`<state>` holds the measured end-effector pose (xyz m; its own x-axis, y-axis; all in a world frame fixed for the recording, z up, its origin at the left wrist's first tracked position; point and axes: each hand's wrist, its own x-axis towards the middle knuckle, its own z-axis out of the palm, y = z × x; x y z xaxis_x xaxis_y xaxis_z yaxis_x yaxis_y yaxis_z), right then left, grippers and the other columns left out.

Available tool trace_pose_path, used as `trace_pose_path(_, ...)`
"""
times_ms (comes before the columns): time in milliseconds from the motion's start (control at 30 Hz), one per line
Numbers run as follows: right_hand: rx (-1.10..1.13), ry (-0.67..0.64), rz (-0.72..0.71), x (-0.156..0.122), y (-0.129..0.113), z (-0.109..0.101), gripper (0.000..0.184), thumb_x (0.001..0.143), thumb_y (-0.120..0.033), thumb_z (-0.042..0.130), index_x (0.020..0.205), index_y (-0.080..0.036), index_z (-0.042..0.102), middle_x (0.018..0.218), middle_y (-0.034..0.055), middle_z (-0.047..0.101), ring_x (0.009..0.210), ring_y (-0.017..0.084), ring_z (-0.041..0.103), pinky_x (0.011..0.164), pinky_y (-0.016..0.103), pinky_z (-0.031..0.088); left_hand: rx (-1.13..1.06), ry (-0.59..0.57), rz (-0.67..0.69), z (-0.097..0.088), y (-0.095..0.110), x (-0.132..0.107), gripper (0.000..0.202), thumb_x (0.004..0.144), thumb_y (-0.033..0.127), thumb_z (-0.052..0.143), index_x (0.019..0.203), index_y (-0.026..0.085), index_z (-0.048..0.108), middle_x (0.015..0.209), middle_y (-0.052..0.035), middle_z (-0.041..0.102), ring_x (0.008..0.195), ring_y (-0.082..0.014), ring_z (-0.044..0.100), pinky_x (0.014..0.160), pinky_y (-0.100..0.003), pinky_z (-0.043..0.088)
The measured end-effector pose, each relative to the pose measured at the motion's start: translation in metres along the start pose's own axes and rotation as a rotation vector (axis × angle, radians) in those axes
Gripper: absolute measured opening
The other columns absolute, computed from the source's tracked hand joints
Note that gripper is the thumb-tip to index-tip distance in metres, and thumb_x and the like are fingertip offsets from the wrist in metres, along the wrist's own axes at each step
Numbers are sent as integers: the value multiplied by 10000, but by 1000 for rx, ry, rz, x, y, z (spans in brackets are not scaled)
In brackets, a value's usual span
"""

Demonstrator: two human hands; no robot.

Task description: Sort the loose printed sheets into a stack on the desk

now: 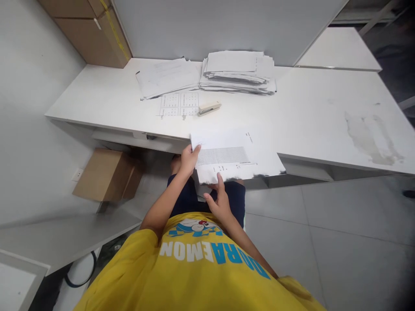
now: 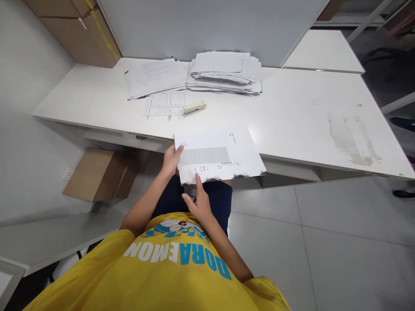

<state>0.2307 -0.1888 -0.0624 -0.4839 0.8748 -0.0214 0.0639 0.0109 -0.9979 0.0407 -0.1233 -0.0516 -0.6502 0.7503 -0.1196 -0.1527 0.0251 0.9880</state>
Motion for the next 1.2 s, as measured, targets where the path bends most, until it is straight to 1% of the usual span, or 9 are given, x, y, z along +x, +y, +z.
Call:
trace_pose_path(133, 30, 20, 16, 18, -12, 3, 797, 819, -507, 694, 1514, -258, 395, 1495, 81, 500, 1399, 301, 439, 1147, 463, 367, 5, -4, 20, -2, 3, -4, 381, 781, 524, 736, 845, 154, 672, 841, -70, 714, 813, -216, 652, 705, -277, 469)
trace_pose_path(267, 46, 45, 34, 29, -10, 5, 725, 806, -473, 709, 1463, -254, 494, 1358, 66, 623, 1364, 302, 483, 1093, 409, 437, -46, -20, 16, -5, 7, -11, 337, 824, 498, 684, 888, 168, 684, 908, -66, 737, 875, -223, 667, 760, -286, 488)
trace_pose_path(467, -49, 42, 24, 34, 0, 10, 726, 836, -482, 662, 1493, -253, 456, 1455, 63, 545, 1386, 293, 459, 1136, 426, 379, -43, -63, -31, -9, 7, -20, 256, 793, 419, 695, 866, 175, 674, 873, -57, 726, 852, -223, 659, 756, -293, 488)
trace_pose_path(600, -95, 33, 44, 41, 2, 11, 779, 839, -528, 637, 1529, -262, 392, 1472, 64, 526, 1407, 303, 428, 1158, 456, 341, 58, 64, 100, -14, 8, -13, 222, 815, 371, 687, 938, 191, 644, 987, -78, 694, 887, -209, 638, 794, -297, 487)
trace_pose_path(733, -122, 60, 11, 57, 2, 15, 797, 855, -550, 601, 1545, -228, 364, 1472, 93, 523, 1371, 308, 467, 1136, 431, 364, 165, 195, 526, -17, 32, 36, 245, 866, 336, 653, 1074, 209, 631, 1162, -107, 621, 1085, -219, 591, 944, -316, 459)
trace_pose_path(833, -148, 62, -40, 74, 5, 23, 804, 870, -557, 574, 1555, -202, 347, 1422, 122, 565, 1284, 310, 545, 1070, 400, 423, 261, -29, 714, -9, 58, 101, 229, 883, 333, 635, 1068, 201, 655, 1168, -114, 628, 1155, -233, 572, 967, -329, 454)
trace_pose_path(900, -199, 39, -77, 84, 7, 30, 820, 895, -566, 523, 1576, -174, 290, 1383, 146, 591, 1208, 307, 595, 1005, 392, 466, 382, -216, 753, -1, 68, 142, 209, 882, 289, 622, 1067, 199, 659, 1137, -100, 656, 1140, -227, 590, 984, -340, 451)
trace_pose_path(1000, -311, 20, -158, 96, 11, 40, 822, 935, -558, 419, 1592, -111, 209, 1317, 188, 623, 1075, 304, 646, 893, 389, 513, 503, -297, 677, 7, 71, 176, 241, 920, 182, 463, 1059, 193, 659, 1025, -74, 692, 940, -177, 657, 903, -318, 487)
trace_pose_path(1200, -540, 47, -256, 105, 15, 49, 768, 960, -478, 365, 1596, -91, 176, 731, 62, 678, 584, 230, 595, 603, 316, 491, 577, -321, 660, 1, 63, 175, 314, 826, 68, 397, 921, 186, 672, 957, -38, 713, 743, -129, 649, 811, -283, 512)
